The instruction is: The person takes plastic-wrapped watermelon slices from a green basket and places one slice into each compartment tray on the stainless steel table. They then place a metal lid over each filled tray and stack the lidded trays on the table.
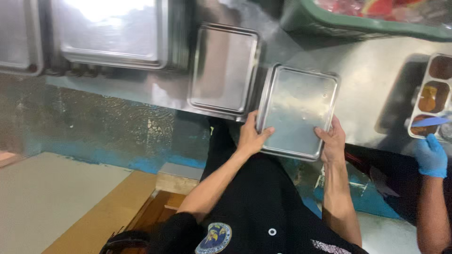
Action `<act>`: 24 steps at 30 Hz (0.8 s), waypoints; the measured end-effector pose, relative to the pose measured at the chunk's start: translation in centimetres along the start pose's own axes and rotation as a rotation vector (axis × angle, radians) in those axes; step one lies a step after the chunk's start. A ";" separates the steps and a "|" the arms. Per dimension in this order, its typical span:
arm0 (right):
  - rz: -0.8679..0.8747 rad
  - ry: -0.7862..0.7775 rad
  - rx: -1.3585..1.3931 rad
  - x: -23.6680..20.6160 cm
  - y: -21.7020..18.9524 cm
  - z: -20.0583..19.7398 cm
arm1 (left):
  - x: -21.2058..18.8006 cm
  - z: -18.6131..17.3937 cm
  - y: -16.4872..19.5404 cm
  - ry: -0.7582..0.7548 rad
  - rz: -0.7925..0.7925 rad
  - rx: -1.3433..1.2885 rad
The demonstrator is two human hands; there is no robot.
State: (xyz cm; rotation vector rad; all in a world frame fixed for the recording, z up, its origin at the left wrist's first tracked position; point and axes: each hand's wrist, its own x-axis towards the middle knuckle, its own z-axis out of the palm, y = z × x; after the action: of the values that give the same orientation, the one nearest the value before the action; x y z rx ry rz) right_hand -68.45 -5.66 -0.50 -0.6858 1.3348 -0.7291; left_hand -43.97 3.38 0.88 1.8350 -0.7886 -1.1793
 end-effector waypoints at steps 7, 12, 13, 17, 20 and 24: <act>-0.218 -0.222 0.232 3.6 3.4 19.9 | 5.5 -15.8 -2.2 0.482 0.140 0.223; -0.160 -0.077 -0.054 3.3 0.3 25.7 | 8.4 -18.7 -6.4 0.344 0.131 0.174; -0.140 -0.053 -0.129 2.5 -1.7 26.3 | 8.4 -19.0 -6.8 0.345 0.283 0.197; -0.693 0.083 -1.088 -1.2 -13.6 29.3 | 8.6 -20.7 -7.0 0.000 -0.226 0.194; -1.301 0.126 -0.915 -2.1 -25.4 32.1 | 9.7 -21.4 -5.6 -0.156 -0.261 0.024; -1.788 0.210 -1.512 3.2 -38.8 37.9 | 9.7 -24.1 -2.4 -0.303 -0.117 0.320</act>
State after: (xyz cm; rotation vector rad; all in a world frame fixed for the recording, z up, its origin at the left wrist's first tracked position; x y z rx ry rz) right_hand -33.41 -30.72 32.64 -3.2703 0.9463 -0.9732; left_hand -17.90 3.48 0.57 2.0069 -1.1052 -1.4999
